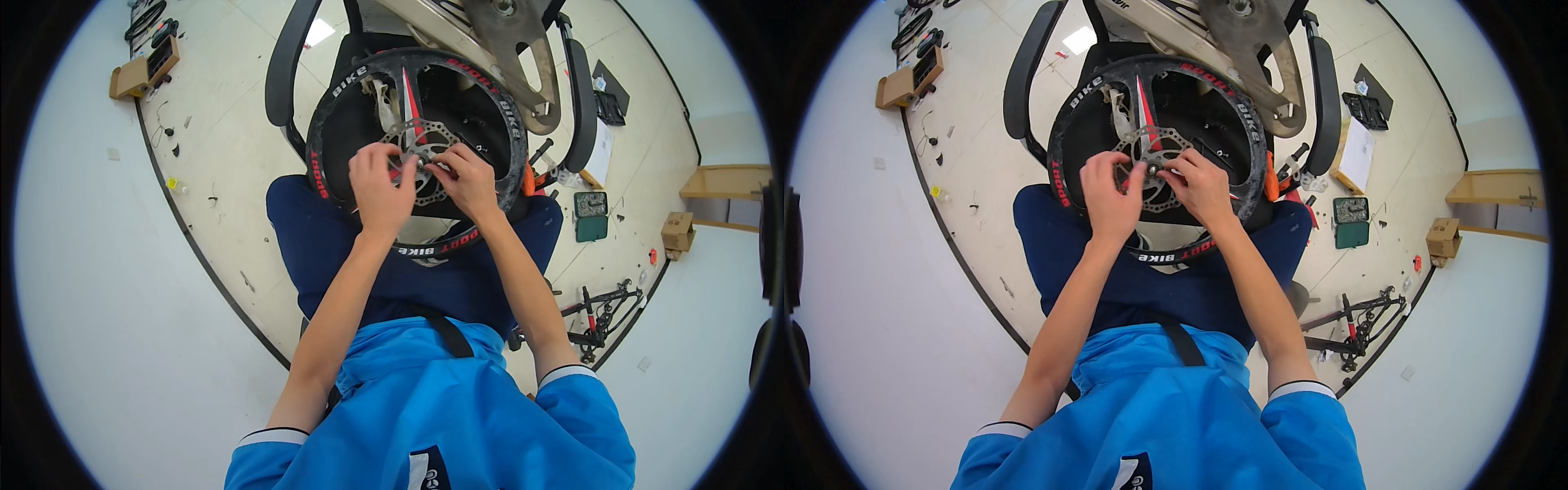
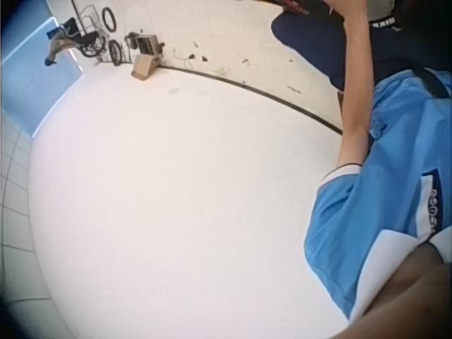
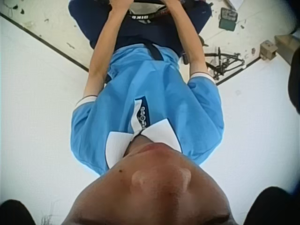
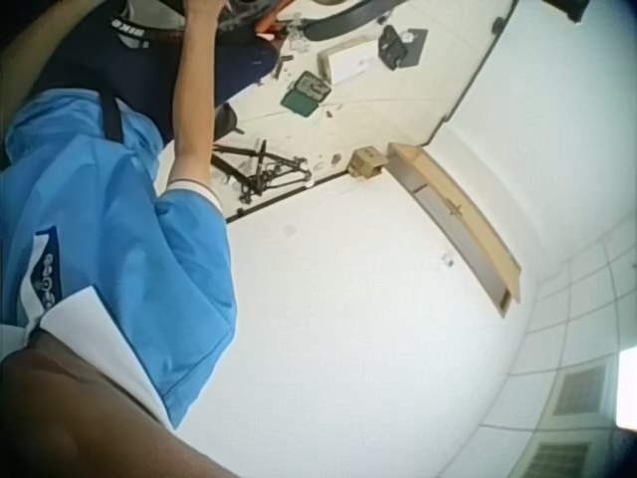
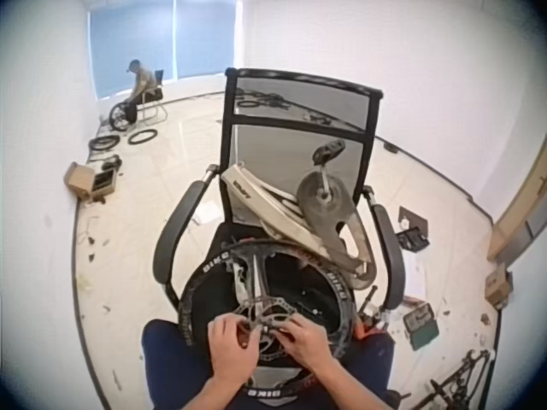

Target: The person sits on the floor and assembles a bicycle wheel by attaching a disc brake rotor to the hub. They insert and tighten multiple bolts by hand to secure the rotor in place.

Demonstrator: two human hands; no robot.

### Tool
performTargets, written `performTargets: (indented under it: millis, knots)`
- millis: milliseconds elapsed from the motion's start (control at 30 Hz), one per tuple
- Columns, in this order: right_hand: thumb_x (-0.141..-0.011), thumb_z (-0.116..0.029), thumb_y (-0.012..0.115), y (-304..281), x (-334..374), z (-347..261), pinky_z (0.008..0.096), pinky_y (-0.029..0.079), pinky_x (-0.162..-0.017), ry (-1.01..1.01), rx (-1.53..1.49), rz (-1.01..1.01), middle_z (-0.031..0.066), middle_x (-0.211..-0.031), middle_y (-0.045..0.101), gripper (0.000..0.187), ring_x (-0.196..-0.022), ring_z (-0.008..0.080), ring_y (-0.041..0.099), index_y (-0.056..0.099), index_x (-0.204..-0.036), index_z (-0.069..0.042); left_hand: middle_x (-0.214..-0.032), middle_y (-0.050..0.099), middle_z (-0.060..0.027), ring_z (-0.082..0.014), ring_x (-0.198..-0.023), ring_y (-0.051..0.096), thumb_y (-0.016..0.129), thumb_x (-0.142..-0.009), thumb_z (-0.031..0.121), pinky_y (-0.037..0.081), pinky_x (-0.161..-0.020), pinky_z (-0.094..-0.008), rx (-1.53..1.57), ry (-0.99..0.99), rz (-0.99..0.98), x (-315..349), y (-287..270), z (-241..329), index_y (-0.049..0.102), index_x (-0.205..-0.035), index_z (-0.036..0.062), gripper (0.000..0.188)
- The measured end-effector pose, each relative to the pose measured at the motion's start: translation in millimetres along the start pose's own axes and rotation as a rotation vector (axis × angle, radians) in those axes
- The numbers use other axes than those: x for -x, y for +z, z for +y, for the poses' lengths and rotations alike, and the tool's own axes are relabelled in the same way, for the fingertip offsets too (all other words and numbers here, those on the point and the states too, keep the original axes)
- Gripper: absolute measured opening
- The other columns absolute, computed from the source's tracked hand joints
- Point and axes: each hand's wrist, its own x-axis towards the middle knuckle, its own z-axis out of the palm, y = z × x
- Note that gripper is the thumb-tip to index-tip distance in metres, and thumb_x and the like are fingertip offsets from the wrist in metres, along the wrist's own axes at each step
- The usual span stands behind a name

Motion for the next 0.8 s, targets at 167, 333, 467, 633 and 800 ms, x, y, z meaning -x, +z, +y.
performTargets:
  millis: [167, 333, 467, 633, 800]
  knots:
    - [-0.081, -0.014, 0.085, 1.0, 1.3, 4.2, 0.03, 0.051, -0.056, -0.008, 0.021, -0.027, 0.0049, -0.082, 0.064, 0.017, -0.061, 0.0183, 0.065, 0.072, -0.087, -0.004, -0.111, 0.062, -0.0099, -0.0321, -0.108, 0.056, 0.076, -0.085, 0.013, 0.045, -0.093, -0.0427, -0.054, 0.103, -0.15, 12.5, 4.5, 7.9, 0.068, -0.112, 0.0073, 0.029]
    - [-0.081, -0.008, 0.081, -2.4, 0.5, -2.1, 0.032, 0.053, -0.058, -0.011, -0.019, -0.028, 0.0061, -0.083, 0.063, 0.013, -0.065, 0.0219, 0.067, 0.07, -0.087, -0.003, -0.119, 0.058, -0.0129, -0.0341, -0.112, 0.054, 0.078, -0.082, 0.015, 0.045, -0.096, -0.0442, -0.083, 0.032, -0.125, 18.0, 7.0, 4.7, 0.065, -0.119, 0.0047, 0.04]
    - [-0.08, -0.005, 0.079, -5.5, -0.9, -4.2, 0.0331, 0.054, -0.06, -0.042, 0.0, -0.033, 0.0066, -0.084, 0.064, 0.013, -0.068, 0.0243, 0.068, 0.07, -0.089, -0.003, -0.133, 0.051, -0.0166, -0.0368, -0.122, 0.05, 0.082, -0.08, 0.022, 0.042, -0.103, -0.0462, -0.186, 0.003, -0.078, 19.2, 2.7, -0.9, 0.056, -0.134, 0.0031, 0.063]
    - [-0.081, -0.008, 0.08, -4.6, -0.9, -5.1, 0.0332, 0.053, -0.059, -0.018, 0.04, -0.049, 0.0064, -0.084, 0.064, 0.014, -0.068, 0.0239, 0.068, 0.069, -0.089, -0.005, -0.149, 0.04, -0.0231, -0.042, -0.134, 0.045, 0.089, -0.075, 0.032, 0.041, -0.111, -0.0487, -0.135, -0.078, -0.179, 22.7, 1.6, -6.3, 0.042, -0.149, 0.0004, 0.092]
    - [-0.082, -0.011, 0.081, -6.7, -3.5, -10.6, 0.0332, 0.052, -0.058, 0.008, 0.04, -0.039, 0.0055, -0.083, 0.063, 0.015, -0.066, 0.0228, 0.067, 0.071, -0.091, -0.005, -0.16, 0.029, -0.0237, -0.0424, -0.14, 0.042, 0.09, -0.073, 0.036, 0.04, -0.112, -0.0501, -0.115, -0.094, -0.255, 24.5, 4.4, -7.0, 0.033, -0.156, 0.001, 0.107]
